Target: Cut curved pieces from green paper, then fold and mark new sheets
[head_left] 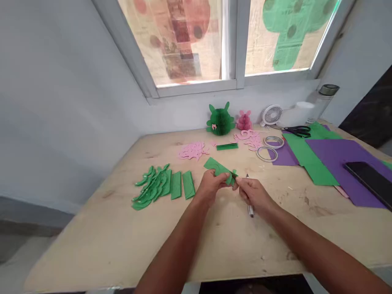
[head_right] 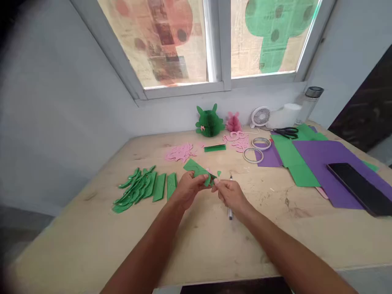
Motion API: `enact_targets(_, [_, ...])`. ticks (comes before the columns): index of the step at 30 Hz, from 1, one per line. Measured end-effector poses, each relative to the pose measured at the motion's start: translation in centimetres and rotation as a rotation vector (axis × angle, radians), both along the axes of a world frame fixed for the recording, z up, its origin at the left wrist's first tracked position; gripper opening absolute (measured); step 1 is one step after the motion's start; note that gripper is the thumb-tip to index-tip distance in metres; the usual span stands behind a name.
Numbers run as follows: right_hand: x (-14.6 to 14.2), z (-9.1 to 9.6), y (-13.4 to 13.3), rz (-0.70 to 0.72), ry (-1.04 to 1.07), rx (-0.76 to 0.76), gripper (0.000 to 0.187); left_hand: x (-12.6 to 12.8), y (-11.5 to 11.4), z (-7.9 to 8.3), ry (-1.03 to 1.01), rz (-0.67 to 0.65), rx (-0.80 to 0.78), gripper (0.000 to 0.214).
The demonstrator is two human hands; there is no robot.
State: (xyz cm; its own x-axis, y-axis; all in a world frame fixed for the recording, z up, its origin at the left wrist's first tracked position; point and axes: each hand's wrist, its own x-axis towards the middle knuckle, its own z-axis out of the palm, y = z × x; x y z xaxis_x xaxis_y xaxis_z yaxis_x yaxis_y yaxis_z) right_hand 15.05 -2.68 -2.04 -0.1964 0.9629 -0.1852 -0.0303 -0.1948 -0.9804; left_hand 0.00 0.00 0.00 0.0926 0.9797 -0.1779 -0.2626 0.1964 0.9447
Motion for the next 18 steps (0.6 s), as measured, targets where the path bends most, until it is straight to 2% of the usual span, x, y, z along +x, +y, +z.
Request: enact_targets(18, [-0.01,0.36,-0.2,0.017,-0.003,-0.003,0.046,-0.28,-0.1,0.37,0.013,-0.071,-0.002,0.027])
